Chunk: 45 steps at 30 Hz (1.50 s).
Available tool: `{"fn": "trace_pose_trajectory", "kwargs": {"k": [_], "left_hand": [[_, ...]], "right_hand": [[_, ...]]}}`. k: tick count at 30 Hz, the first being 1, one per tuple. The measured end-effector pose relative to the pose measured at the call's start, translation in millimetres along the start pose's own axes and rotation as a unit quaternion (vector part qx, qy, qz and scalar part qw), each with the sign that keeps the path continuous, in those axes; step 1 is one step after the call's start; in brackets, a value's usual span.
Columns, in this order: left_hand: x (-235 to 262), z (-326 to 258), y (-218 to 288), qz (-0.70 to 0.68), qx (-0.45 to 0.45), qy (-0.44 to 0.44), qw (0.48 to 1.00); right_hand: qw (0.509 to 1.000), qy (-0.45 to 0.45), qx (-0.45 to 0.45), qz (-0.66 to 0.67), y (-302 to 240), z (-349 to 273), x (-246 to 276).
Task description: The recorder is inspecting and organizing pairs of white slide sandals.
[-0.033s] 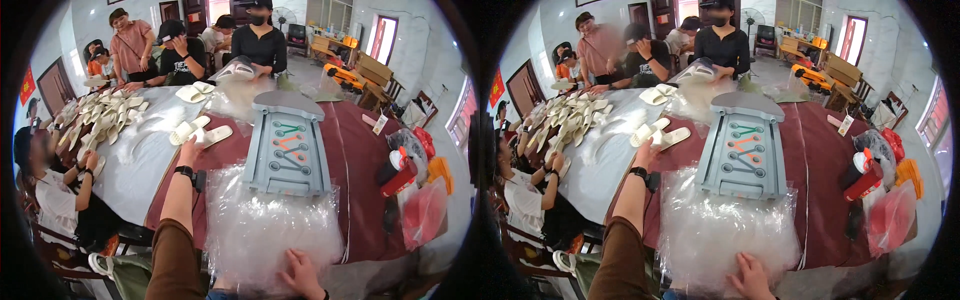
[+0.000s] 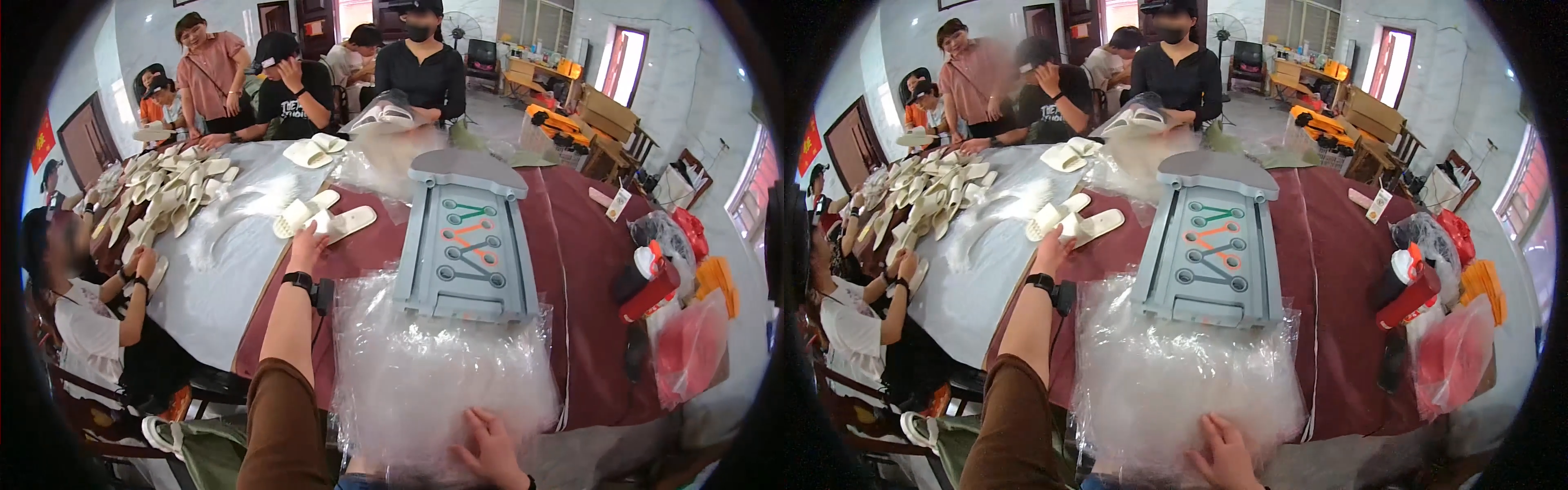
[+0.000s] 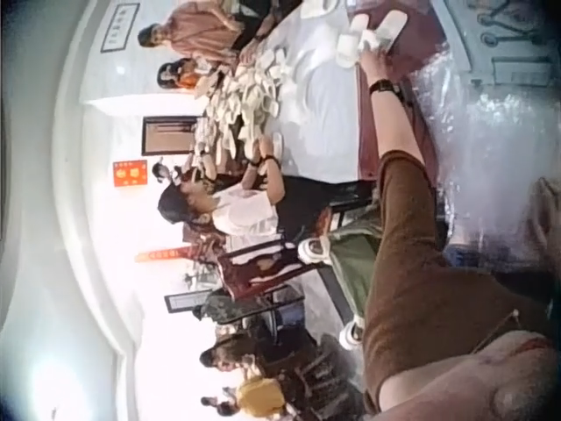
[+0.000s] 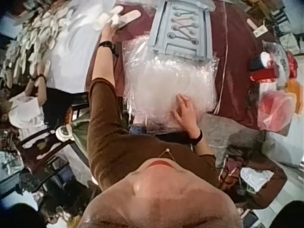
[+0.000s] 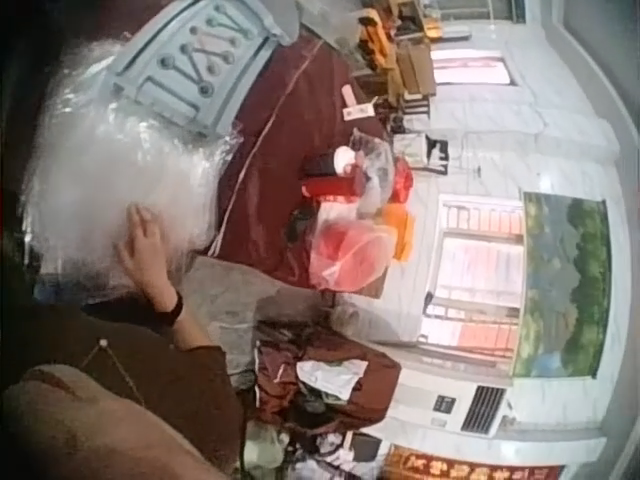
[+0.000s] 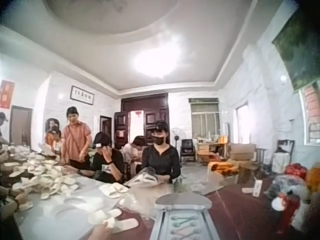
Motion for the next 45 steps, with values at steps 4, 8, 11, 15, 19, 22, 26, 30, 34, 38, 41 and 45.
{"fn": "trace_pose_trajectory", "kwargs": {"k": [4,8,11,15,19,22,26,30,34,38,41,45], "left_hand": [[-3.7,-15.5,0.1,-0.034,0.034,0.016,0.999],[1.7,-43.6,45.9,0.067,0.008,0.063,0.996],[-3.2,-69.2,112.5,0.044,-0.079,0.025,0.996],[-31.7,-129.4,212.6,0.096,-0.133,-0.101,0.981],[-86.9,-221.5,271.1,0.092,-0.111,-0.265,0.953],[-132.0,-296.1,262.8,0.062,-0.077,-0.358,0.929],[-176.7,-362.4,217.2,0.007,-0.026,-0.439,0.898],[-193.7,-374.8,154.6,-0.006,0.021,-0.46,0.888],[-165.3,-373.6,88.0,0.147,0.004,-0.372,0.916],[-125.8,-377.2,54.8,0.363,-0.217,-0.395,0.816],[-79.4,-383.3,53.9,0.341,-0.235,-0.383,0.826],[18.7,-408.2,76.6,0.323,-0.291,-0.309,0.846]], "right_hand": [[0.997,-0.042,-0.052,0.044,4.5,0.1,-9.8],[1.0,0.026,0.005,0.016,5.3,-1.0,-9.7],[0.999,0.036,0.016,0.014,5.8,-2.7,-10.5],[0.996,0.077,0.052,-0.004,6.1,-5.3,-12.1],[0.988,0.124,0.092,0.005,8.7,-11.3,-17.1],[0.99,0.122,0.059,-0.033,10.9,-15.6,-24.2],[0.987,0.149,0.05,-0.039,7.9,-21.0,-28.8],[0.984,0.156,0.077,-0.033,9.0,-26.6,-27.2],[0.991,0.105,0.081,-0.007,13.4,-37.1,-18.7],[0.986,0.039,0.142,0.075,7.1,-58.4,7.5],[0.97,0.072,0.158,0.172,21.9,-91.1,46.2],[0.946,0.198,-0.015,0.256,109.8,-121.4,72.6]]}}
Point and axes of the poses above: each hand's wrist, its own z-axis towards the middle knuckle, its own x-axis out of the back of the hand, y = z × x, the point moved 3 cm from there along z, towards the middle knuckle, and after that the axes turned 15 degrees about -x, right-handed, at the moved point
